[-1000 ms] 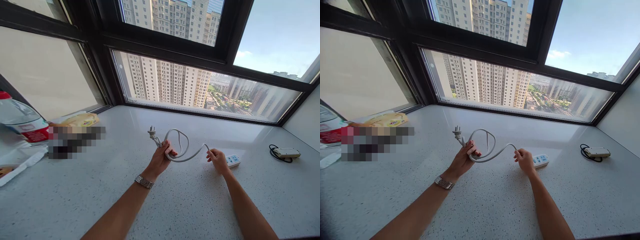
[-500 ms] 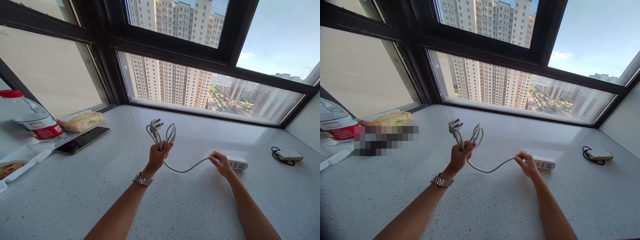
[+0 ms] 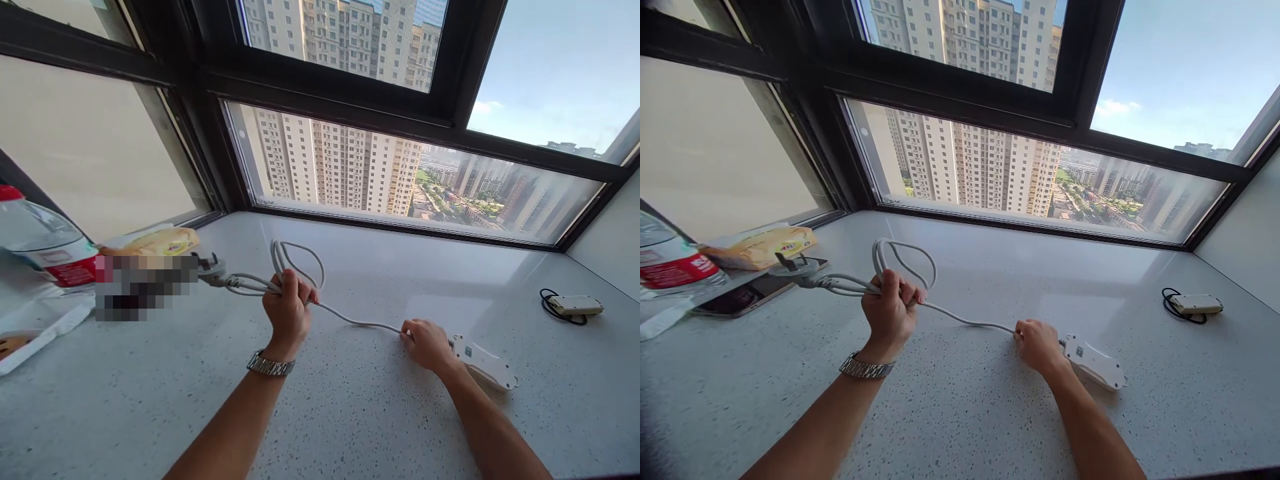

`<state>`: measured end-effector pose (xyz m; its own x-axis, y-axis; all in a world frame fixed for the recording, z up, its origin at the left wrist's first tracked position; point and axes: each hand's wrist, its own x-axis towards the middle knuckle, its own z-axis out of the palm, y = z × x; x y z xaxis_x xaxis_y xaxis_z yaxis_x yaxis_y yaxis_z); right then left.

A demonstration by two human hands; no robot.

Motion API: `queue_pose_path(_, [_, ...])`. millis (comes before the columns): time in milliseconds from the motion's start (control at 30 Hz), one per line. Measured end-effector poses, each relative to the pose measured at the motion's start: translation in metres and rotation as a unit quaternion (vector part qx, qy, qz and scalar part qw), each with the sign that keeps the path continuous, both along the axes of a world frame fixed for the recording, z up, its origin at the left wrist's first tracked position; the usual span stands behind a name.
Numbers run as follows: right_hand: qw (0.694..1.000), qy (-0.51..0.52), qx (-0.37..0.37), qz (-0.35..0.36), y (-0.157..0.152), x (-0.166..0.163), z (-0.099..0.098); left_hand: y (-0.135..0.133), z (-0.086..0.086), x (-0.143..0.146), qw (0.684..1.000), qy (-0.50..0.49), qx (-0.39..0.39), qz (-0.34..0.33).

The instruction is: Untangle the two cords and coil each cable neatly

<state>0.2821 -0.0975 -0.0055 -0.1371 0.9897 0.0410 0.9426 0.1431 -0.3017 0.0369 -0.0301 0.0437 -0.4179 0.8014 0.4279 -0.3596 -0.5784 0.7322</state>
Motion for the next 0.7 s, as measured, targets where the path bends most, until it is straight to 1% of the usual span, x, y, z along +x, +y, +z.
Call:
queue_pose_path(100, [0.991, 0.044, 0.016, -0.127, 0.010, 0.004, -0.008, -0.006, -0.007, 0.009, 0.988, 0.039, -0.027, -0.150])
queue_pose_path(133, [0.984, 0.072, 0.029, -0.160, 0.013, 0.007, -0.009, -0.009, -0.012, 0.014, 0.979, 0.066, -0.037, -0.188])
queue_pose_path(200, [0.965, 0.146, 0.079, -0.204, 0.018, 0.011, -0.009, -0.015, -0.026, 0.028, 0.958, 0.134, -0.053, -0.250])
queue_pose_path(267, [0.936, 0.234, 0.145, -0.219, 0.019, 0.010, -0.009, -0.021, -0.039, 0.045, 0.928, 0.201, -0.063, -0.307])
queue_pose_path(333, [0.906, 0.315, 0.198, -0.202, 0.018, 0.004, -0.007, -0.028, -0.050, 0.060, 0.902, 0.245, -0.074, -0.348])
queue_pose_path(367, [0.892, 0.349, 0.215, -0.189, 0.017, 0.000, -0.007, -0.030, -0.054, 0.067, 0.894, 0.259, -0.082, -0.356])
queue_pose_path(467, [0.852, 0.432, 0.256, -0.151, 0.011, -0.018, -0.006, -0.036, -0.061, 0.081, 0.892, 0.280, -0.112, -0.336])
queue_pose_path(533, [0.829, 0.467, 0.284, -0.119, 0.006, -0.031, -0.007, -0.037, -0.062, 0.086, 0.905, 0.280, -0.130, -0.292])
queue_pose_path(567, [0.824, 0.475, 0.293, -0.094, 0.003, -0.037, -0.008, -0.036, -0.062, 0.088, 0.914, 0.275, -0.139, -0.262])
queue_pose_path(633, [0.825, 0.475, 0.304, -0.039, -0.004, -0.048, -0.009, -0.035, -0.062, 0.089, 0.931, 0.258, -0.155, -0.204])
queue_pose_path(700, [0.831, 0.460, 0.312, 0.012, -0.010, -0.057, -0.009, -0.034, -0.061, 0.089, 0.941, 0.233, -0.168, -0.177])
